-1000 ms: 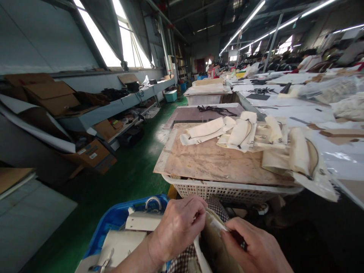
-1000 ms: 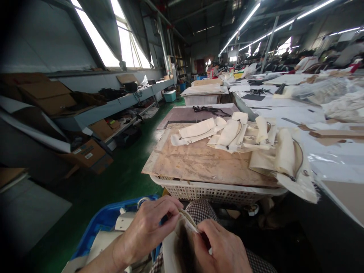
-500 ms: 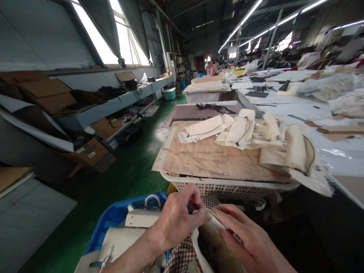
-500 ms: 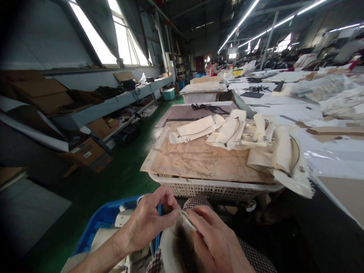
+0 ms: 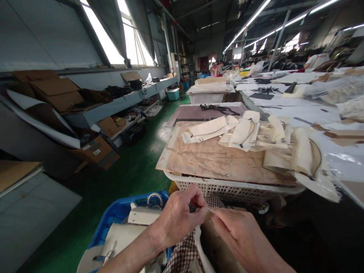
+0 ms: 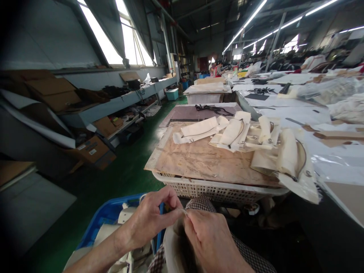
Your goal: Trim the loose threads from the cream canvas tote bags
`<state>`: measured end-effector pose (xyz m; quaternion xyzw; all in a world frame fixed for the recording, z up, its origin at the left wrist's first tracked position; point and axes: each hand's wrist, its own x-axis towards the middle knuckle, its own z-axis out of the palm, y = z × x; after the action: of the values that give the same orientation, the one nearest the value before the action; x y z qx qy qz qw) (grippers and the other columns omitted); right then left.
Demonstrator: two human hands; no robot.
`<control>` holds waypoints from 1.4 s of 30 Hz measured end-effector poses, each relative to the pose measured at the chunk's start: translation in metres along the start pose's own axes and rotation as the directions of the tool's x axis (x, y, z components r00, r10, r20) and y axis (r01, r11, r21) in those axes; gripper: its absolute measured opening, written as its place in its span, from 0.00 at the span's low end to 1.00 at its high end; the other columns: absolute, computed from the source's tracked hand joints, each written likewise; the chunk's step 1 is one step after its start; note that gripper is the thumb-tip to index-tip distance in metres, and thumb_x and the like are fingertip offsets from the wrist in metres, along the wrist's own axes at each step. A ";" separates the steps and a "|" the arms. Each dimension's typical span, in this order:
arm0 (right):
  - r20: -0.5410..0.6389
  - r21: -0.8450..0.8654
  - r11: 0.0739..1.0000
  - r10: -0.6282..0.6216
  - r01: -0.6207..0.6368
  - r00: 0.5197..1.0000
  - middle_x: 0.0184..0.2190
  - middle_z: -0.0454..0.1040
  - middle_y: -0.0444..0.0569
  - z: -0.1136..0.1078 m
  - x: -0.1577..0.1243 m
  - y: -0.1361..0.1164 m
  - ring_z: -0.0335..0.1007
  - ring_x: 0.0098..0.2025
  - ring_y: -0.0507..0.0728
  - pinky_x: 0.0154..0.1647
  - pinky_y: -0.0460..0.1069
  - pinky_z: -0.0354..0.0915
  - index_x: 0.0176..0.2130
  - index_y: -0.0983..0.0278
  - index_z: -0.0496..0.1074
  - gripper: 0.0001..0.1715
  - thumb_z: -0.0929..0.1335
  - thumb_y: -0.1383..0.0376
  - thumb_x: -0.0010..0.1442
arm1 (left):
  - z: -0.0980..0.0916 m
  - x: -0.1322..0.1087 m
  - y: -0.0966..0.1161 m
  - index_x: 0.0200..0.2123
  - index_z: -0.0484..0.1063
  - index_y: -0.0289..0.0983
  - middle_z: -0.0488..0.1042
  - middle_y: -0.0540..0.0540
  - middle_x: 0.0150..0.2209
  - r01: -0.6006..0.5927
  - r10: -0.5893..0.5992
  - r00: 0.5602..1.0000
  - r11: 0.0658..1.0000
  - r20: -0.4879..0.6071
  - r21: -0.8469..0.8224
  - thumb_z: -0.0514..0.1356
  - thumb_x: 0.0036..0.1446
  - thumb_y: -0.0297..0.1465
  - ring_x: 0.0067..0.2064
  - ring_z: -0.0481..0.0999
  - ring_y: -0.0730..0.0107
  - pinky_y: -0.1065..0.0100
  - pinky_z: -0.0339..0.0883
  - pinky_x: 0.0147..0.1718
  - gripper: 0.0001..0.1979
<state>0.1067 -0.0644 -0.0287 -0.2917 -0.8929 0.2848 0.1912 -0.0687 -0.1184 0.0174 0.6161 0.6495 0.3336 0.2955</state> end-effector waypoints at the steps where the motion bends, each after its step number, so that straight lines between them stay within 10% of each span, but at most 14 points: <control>1: -0.011 0.014 1.000 0.007 -0.007 1.000 0.22 0.72 0.43 0.001 0.001 -0.001 0.67 0.23 0.51 0.26 0.46 0.56 0.25 0.62 0.66 0.20 0.57 0.66 0.67 | 0.000 -0.003 0.002 0.30 0.67 0.37 0.71 0.54 0.27 0.025 -0.025 1.000 1.000 -0.003 0.000 0.59 0.52 0.23 0.30 0.68 0.73 0.73 0.62 0.30 0.04; 6: -0.055 0.102 0.994 0.048 -0.042 0.997 0.25 0.76 0.45 0.004 0.001 -0.007 0.72 0.26 0.53 0.29 0.46 0.61 0.30 0.62 0.70 0.20 0.55 0.66 0.68 | 0.004 -0.020 0.015 0.42 0.67 0.38 0.74 0.47 0.41 0.145 -0.141 0.987 0.989 -0.076 0.036 0.63 0.41 0.22 0.42 0.72 0.63 0.67 0.68 0.40 0.21; 15: -0.074 -0.010 0.999 0.045 -0.046 0.996 0.22 0.75 0.43 0.007 -0.002 -0.004 0.71 0.22 0.53 0.25 0.46 0.59 0.27 0.60 0.66 0.21 0.55 0.65 0.68 | 0.010 -0.023 0.000 0.31 0.74 0.36 0.77 0.49 0.30 0.091 -0.080 0.986 0.994 -0.148 0.066 0.58 0.52 0.23 0.29 0.74 0.72 0.73 0.67 0.30 0.05; 23: 0.011 0.058 0.998 -0.014 0.013 1.000 0.27 0.75 0.43 0.000 0.005 0.005 0.71 0.27 0.53 0.28 0.46 0.60 0.34 0.60 0.67 0.13 0.57 0.67 0.67 | -0.013 -0.003 -0.014 0.32 0.77 0.32 0.75 0.51 0.25 0.150 -0.126 0.984 0.968 0.129 -0.201 0.61 0.50 0.25 0.25 0.69 0.77 0.76 0.61 0.24 0.05; 30: -0.069 -0.050 0.999 0.016 -0.019 0.997 0.21 0.74 0.41 -0.009 -0.005 0.006 0.72 0.21 0.53 0.22 0.47 0.53 0.32 0.58 0.68 0.18 0.55 0.64 0.68 | -0.025 0.044 -0.027 0.35 0.78 0.32 0.77 0.48 0.29 0.248 0.008 0.853 0.873 0.523 -0.419 0.68 0.44 0.31 0.28 0.73 0.74 0.73 0.67 0.30 0.12; 35: -0.177 -0.227 0.943 0.205 -0.243 0.963 0.22 0.79 0.43 0.013 -0.008 0.021 0.78 0.24 0.58 0.23 0.48 0.53 0.32 0.58 0.68 0.20 0.53 0.64 0.68 | 0.000 0.062 -0.040 0.32 0.77 0.33 0.74 0.51 0.26 0.265 -0.012 0.849 0.875 0.528 -0.406 0.68 0.44 0.32 0.26 0.70 0.76 0.75 0.62 0.26 0.11; 42: -0.139 -0.203 0.957 0.180 -0.206 0.974 0.20 0.78 0.44 0.009 0.000 0.030 0.78 0.23 0.59 0.21 0.48 0.55 0.38 0.59 0.71 0.20 0.53 0.64 0.68 | 0.004 0.034 -0.015 0.40 0.74 0.37 0.76 0.51 0.33 0.214 -0.115 0.922 0.947 0.369 -0.238 0.66 0.43 0.25 0.34 0.72 0.70 0.74 0.62 0.29 0.17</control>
<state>0.1150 -0.0481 -0.0543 -0.4132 -0.8726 0.1857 0.1826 -0.0772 -0.0847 0.0043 0.5615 0.5838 0.2788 0.5158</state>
